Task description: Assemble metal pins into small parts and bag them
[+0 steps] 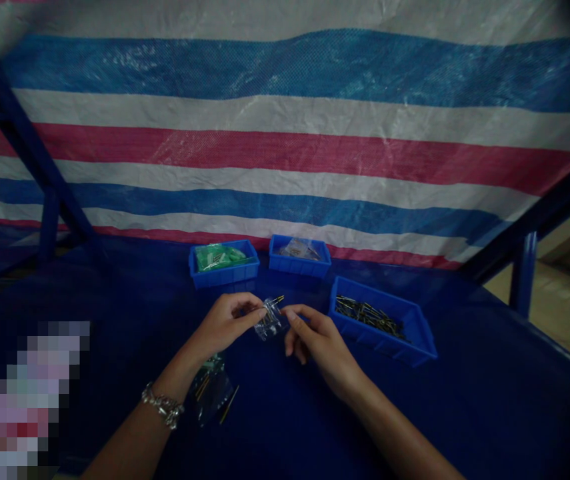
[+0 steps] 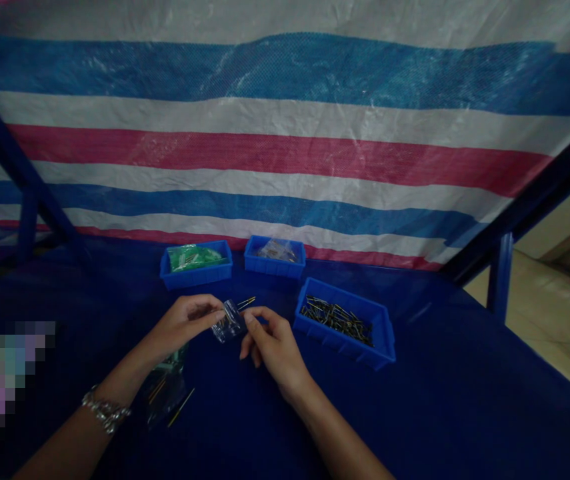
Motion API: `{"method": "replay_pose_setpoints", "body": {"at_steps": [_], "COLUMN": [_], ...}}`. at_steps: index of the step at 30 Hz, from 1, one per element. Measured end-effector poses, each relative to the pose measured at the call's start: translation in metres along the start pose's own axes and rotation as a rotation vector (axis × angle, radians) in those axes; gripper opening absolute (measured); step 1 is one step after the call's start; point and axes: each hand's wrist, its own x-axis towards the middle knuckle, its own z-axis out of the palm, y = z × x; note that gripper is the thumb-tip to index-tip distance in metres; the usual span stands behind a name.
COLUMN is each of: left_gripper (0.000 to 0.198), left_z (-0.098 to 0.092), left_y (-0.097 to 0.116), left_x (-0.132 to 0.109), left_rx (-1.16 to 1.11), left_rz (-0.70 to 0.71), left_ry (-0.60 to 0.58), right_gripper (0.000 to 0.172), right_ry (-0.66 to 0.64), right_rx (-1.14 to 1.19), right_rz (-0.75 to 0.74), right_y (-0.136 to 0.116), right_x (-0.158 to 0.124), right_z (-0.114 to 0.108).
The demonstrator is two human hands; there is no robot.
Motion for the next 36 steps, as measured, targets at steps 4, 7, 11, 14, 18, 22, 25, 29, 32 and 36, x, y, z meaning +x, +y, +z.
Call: {"method": "replay_pose_setpoints", "body": {"at_steps": [4,7,11,14,18,22,25,29,32,36], "left_gripper": [0.023,0.022,0.017,0.019,0.039,0.050,0.041,0.030,0.023,0.019], "left_z": [0.0006,0.0019,0.0035,0.0041,0.0047,0.0054,0.0059,0.0058,0.0051,0.0048], "left_y": [-0.0023,-0.0024,-0.0003,0.0003,-0.0002,-0.0009,-0.0012,0.0013,0.0047,0.0043], "left_x": [0.0004,0.0002,-0.0011,-0.0022,-0.0026,-0.0020,-0.0021,-0.0035,-0.0040,-0.0032], "left_rx": [0.040,0.105,0.144,0.122,0.077,0.046,0.059,0.028,-0.003,-0.022], "left_rz": [0.028,0.073,0.140,0.141,0.096,0.051,0.021,-0.003,-0.036,-0.051], "left_ry": [-0.006,0.031,0.020,-0.019,-0.010,-0.040,-0.082,-0.135,-0.155,-0.164], "right_gripper": [0.035,0.035,0.031,0.023,0.017,0.015,0.016,0.018,0.019,0.019], "right_ry": [-0.042,-0.074,-0.048,-0.006,0.027,0.039,0.055,0.085,0.092,0.080], "right_rx": [0.142,0.252,0.350,0.366,0.359,0.298,0.244,0.187,0.147,0.102], "right_rz": [0.046,0.048,0.053,0.037,-0.002,-0.049,-0.072,-0.082,-0.093,-0.092], "right_y": [0.0007,0.0012,-0.0011,-0.0028,-0.0019,0.0007,0.0017,0.0012,-0.0003,-0.0016], "right_x": [-0.0014,-0.0017,-0.0005,0.0008,0.0011,0.0016,0.0025,0.0032,0.0027,0.0022], "right_z": [0.0005,0.0001,-0.0012,-0.0025,-0.0039,-0.0048,-0.0050,-0.0049,-0.0042,-0.0032]}}
